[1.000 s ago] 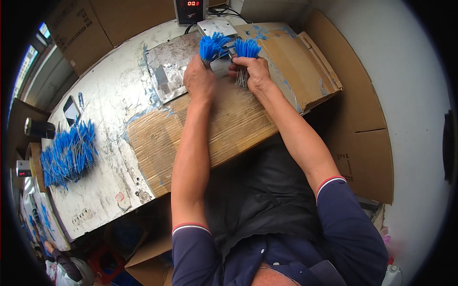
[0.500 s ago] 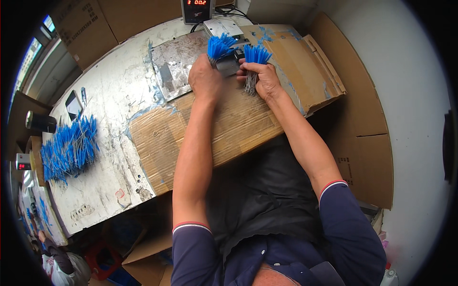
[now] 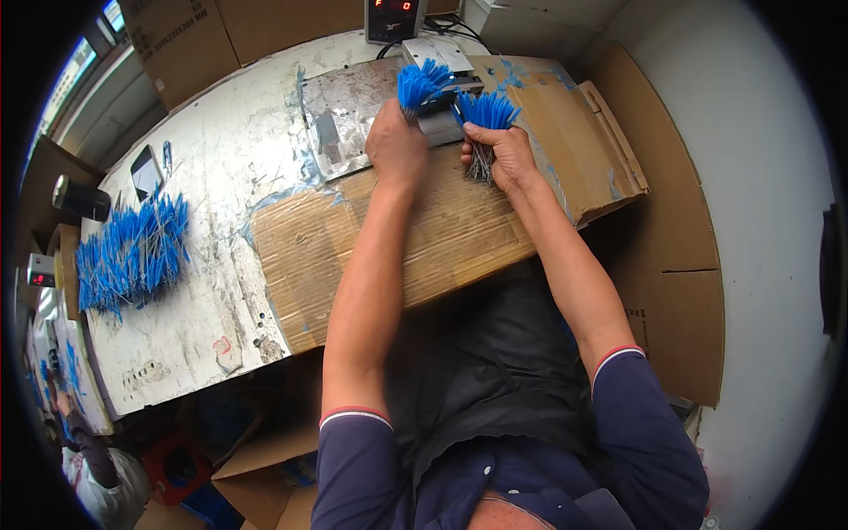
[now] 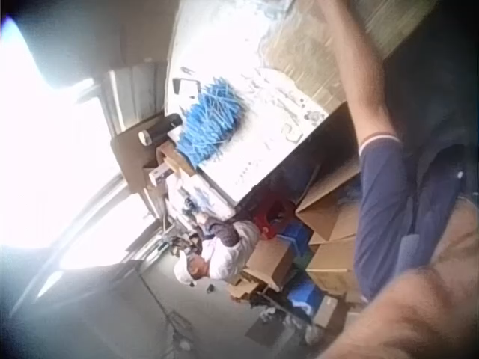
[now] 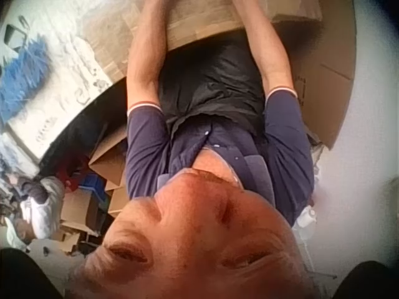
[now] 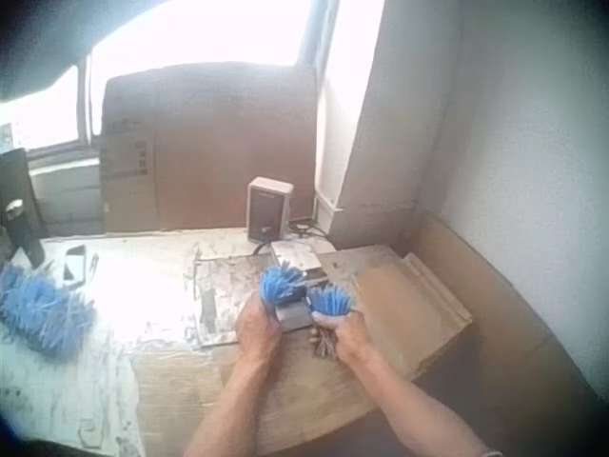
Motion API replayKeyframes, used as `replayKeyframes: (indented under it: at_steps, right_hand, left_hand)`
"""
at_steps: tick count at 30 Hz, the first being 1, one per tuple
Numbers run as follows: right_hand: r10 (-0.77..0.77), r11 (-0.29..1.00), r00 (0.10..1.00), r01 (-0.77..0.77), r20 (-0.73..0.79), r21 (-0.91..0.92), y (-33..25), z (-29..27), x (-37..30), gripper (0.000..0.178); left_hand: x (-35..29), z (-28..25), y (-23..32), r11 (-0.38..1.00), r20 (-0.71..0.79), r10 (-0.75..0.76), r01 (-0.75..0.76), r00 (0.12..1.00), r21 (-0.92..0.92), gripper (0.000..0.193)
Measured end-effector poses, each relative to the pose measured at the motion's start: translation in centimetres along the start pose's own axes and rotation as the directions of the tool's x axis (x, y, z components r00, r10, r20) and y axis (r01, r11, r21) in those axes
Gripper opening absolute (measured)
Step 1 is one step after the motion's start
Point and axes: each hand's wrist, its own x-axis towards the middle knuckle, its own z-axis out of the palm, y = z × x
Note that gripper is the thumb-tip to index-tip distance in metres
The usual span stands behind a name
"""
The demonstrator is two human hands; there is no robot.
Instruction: Bundling blue bristles and securing them into metal holders using a mechanical press.
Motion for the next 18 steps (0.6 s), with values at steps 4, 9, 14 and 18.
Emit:
replayKeyframes:
  at_steps: [4, 9, 14, 18]
  right_hand:
    - [0.045, 0.997, 0.996, -0.040, 0.071, -0.059, 0.2, 0.3, 0.0, 0.011]
    - [-0.214, 0.969, 0.974, 0.202, -0.070, -0.145, 0.9, 1.3, 0.0, 0.009]
    - [-0.283, 0.930, 0.943, 0.225, -0.174, -0.292, 1.1, 2.0, 1.7, 0.010]
    - [-0.316, 0.905, 0.916, 0.213, -0.246, -0.369, 1.2, 2.8, 2.4, 0.010]
  left_hand:
    - [0.0, -0.1, 0.3, 0.992, -0.038, -0.038, 0.033, 0.999, -0.125, 0.016]
    - [0.3, 0.0, -0.4, 0.974, -0.068, -0.098, 0.082, 0.993, -0.212, 0.019]
    - [0.2, 0.0, -0.1, 0.981, -0.018, -0.146, 0.143, 0.989, -0.132, 0.015]
    - [0.2, -0.1, -0.2, 0.974, -0.049, -0.149, 0.138, 0.988, -0.177, 0.016]
